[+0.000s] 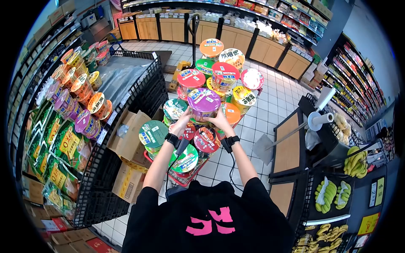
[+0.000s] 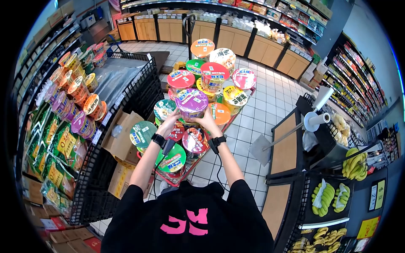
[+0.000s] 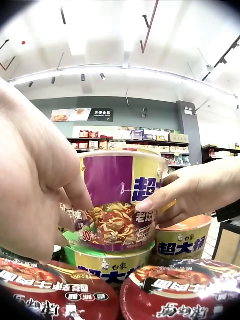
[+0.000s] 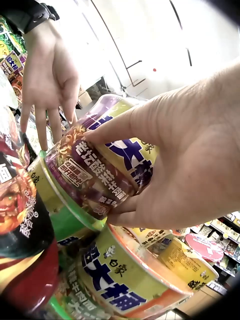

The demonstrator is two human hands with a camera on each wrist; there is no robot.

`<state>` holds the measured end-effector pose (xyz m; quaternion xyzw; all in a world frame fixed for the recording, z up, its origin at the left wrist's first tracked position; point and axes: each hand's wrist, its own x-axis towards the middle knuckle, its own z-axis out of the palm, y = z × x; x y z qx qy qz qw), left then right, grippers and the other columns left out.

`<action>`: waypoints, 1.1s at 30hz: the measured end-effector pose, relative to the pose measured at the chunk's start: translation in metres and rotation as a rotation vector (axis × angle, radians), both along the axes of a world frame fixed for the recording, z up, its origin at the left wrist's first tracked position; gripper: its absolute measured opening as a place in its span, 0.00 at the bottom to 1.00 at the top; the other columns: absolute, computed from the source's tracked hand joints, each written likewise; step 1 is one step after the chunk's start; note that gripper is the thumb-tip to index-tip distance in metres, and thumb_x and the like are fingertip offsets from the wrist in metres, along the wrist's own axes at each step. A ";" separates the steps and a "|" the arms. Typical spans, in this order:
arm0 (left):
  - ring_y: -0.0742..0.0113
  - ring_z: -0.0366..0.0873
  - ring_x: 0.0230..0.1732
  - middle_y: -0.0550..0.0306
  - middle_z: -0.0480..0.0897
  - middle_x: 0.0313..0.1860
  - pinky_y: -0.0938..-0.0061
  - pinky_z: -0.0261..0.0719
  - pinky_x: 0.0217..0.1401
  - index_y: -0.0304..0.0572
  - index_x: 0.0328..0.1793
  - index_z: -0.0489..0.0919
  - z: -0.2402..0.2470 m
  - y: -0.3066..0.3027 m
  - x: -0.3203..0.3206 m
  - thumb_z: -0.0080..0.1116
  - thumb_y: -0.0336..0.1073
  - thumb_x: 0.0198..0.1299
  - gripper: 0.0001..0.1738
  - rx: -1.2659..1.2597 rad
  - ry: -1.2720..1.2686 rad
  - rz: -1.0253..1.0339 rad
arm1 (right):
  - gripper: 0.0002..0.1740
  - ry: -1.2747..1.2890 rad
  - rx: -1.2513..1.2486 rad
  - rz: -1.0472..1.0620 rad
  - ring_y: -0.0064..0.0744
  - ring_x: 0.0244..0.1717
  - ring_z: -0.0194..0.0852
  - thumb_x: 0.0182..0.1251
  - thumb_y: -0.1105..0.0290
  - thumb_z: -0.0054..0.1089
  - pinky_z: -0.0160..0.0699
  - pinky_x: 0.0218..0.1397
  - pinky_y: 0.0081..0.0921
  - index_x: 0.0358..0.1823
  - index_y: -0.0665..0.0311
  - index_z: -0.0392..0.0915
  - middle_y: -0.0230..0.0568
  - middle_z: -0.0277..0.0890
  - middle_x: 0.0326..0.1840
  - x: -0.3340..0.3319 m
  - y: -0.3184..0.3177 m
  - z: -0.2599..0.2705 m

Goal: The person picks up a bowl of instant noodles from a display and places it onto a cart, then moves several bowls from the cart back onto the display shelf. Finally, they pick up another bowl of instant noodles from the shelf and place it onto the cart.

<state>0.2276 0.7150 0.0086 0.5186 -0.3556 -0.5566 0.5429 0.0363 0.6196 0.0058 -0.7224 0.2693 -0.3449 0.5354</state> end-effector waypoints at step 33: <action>0.62 0.66 0.71 0.50 0.72 0.68 0.68 0.59 0.73 0.40 0.71 0.68 0.078 0.182 0.000 0.45 0.37 0.70 0.24 -0.169 0.017 0.363 | 0.36 -0.117 0.226 -0.038 0.33 0.59 0.74 0.71 0.70 0.56 0.74 0.59 0.26 0.76 0.61 0.49 0.54 0.64 0.68 -0.069 0.099 0.016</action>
